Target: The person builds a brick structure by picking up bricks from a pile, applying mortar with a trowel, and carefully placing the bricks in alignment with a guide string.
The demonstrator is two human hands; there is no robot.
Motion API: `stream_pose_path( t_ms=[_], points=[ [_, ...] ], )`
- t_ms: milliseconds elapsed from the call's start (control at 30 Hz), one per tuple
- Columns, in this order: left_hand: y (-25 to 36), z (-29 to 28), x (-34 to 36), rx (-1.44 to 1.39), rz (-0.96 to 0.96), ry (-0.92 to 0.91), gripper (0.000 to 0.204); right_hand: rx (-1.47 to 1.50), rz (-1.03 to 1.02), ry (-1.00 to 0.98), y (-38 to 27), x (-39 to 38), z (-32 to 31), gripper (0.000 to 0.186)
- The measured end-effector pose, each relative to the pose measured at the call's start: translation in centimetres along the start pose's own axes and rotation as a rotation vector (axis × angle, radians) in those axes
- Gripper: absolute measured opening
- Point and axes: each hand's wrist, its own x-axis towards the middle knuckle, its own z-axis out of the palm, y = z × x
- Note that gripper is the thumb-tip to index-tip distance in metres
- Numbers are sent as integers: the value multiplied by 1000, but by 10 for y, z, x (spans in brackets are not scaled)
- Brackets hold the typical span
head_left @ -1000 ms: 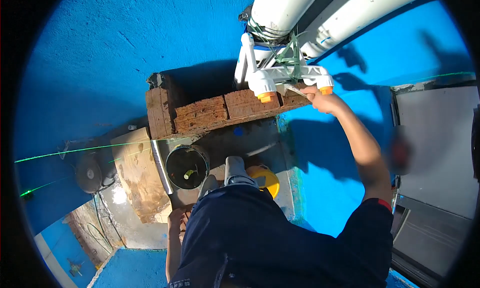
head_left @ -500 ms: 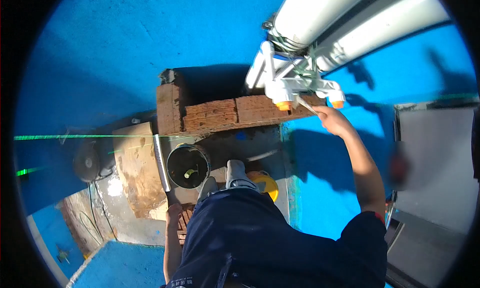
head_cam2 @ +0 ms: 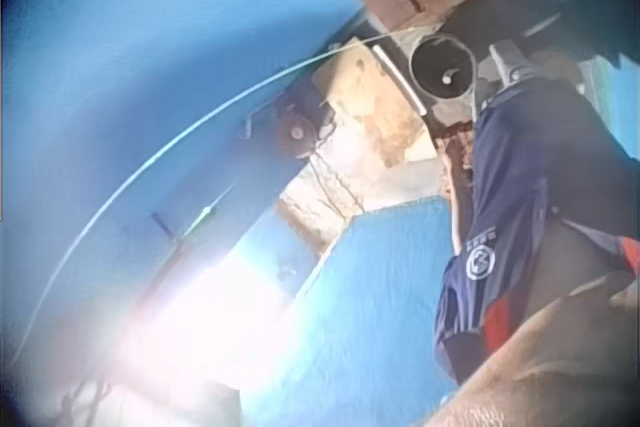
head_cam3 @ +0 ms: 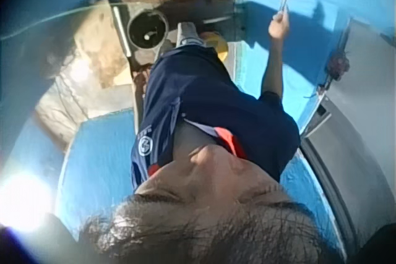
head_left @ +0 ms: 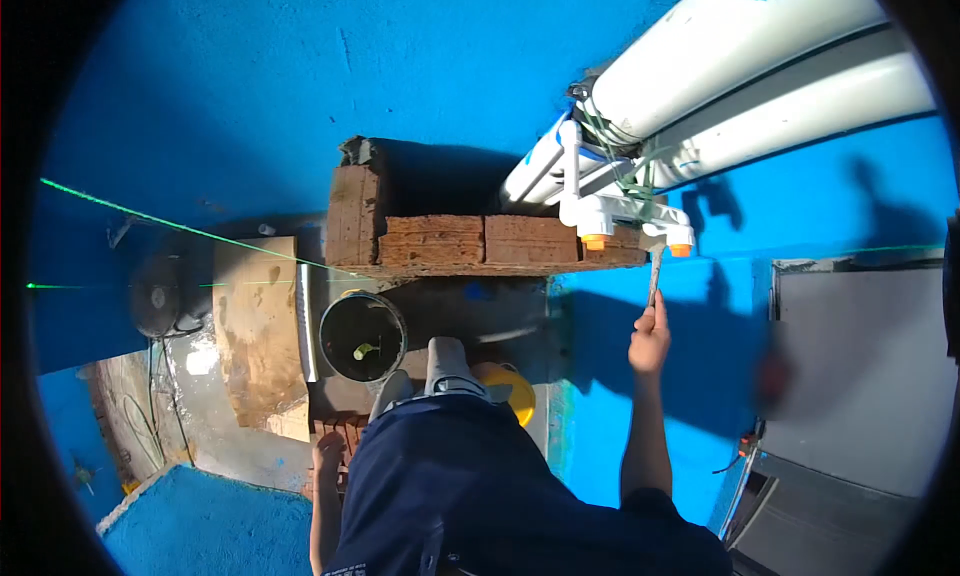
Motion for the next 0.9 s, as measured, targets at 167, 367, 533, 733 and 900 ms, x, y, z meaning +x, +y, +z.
stream_pose_path(
  t_ms=[167, 367, 533, 733, 900],
  points=[
    [5, -33, 5, 72, -42, 12, 9, -271, -581, 330, 44, 7, 59, 50],
    [74, -40, -4, 215, 34, 53, 19, -510, -25, 128, 82, 16, 96, 43],
    [105, -19, -9, 155, 106, 13, 25, 16, -162, 246, 110, 26, 89, 40],
    [81, 1, -4, 218, 74, -33, 21, -418, 100, 64, 51, 35, 88, 38],
    [47, -13, 21, 285, -17, -8, 23, -234, -264, 240, 72, 31, 106, 35]
  ],
)
